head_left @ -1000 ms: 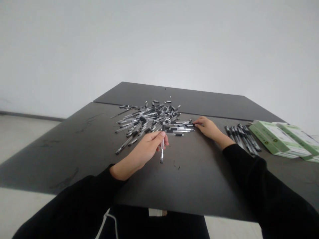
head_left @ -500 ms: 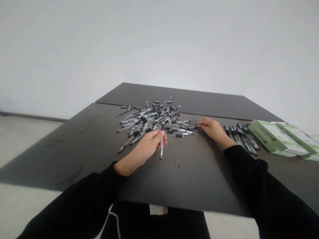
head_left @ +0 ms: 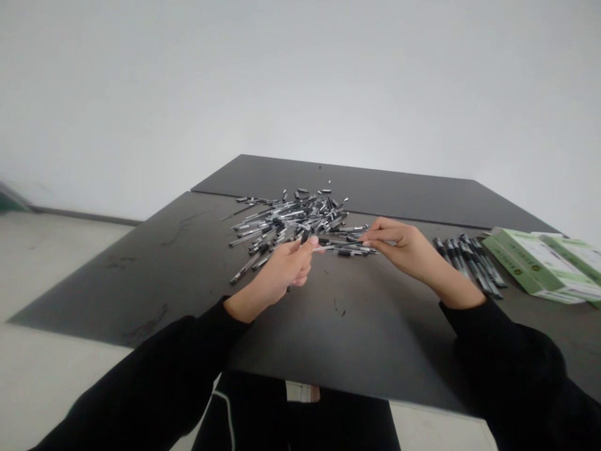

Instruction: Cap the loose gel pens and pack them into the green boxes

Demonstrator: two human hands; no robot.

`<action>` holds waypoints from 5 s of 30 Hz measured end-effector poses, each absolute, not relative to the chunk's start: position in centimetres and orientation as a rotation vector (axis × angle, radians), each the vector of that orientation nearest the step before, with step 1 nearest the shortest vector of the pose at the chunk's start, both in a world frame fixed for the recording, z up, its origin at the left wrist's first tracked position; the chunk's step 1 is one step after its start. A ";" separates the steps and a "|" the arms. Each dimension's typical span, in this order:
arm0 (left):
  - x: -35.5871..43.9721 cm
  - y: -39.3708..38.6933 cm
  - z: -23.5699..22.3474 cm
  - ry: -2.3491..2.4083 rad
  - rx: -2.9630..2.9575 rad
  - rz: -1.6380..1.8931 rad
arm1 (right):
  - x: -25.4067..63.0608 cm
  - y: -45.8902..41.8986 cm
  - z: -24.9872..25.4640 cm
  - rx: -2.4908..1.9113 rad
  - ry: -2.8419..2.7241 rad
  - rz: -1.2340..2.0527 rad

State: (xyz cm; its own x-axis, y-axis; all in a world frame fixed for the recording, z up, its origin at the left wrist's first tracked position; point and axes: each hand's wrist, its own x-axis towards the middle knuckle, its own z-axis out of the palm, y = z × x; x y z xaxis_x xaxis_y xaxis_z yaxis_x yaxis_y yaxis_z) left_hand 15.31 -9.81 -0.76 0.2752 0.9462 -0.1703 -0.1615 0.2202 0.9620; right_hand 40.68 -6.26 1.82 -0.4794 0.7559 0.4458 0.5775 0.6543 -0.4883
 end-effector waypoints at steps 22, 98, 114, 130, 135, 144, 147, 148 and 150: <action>14.2 -10.0 -1.2 0.857 1.281 0.859 | 42.0 -6.2 2.7 -0.964 -1.360 0.503; 15.3 -11.6 0.7 0.785 1.692 0.729 | 34.9 -11.7 2.8 -0.803 -1.430 1.042; 14.9 -11.0 -0.3 0.684 1.280 0.779 | 33.9 -11.0 0.5 -0.851 -1.456 1.165; 14.5 -10.9 -0.6 0.590 1.134 0.564 | 34.9 -11.0 1.3 -0.825 -1.335 1.041; 14.7 -10.7 -0.3 0.613 1.026 0.786 | 34.7 -10.7 0.8 -0.822 -1.309 1.013; 14.8 -10.3 -0.6 0.766 1.035 1.014 | 34.2 -10.7 0.1 -0.827 -1.253 1.094; 14.6 -10.5 -0.4 0.724 0.977 0.818 | 34.3 -10.6 0.1 -0.835 -1.232 1.105; 14.5 -10.6 -0.4 0.713 0.976 0.768 | 34.3 -10.6 0.1 -0.840 -1.225 1.112; 14.6 -10.7 -0.5 0.728 1.024 0.781 | 34.3 -10.6 0.2 -0.850 -1.212 1.125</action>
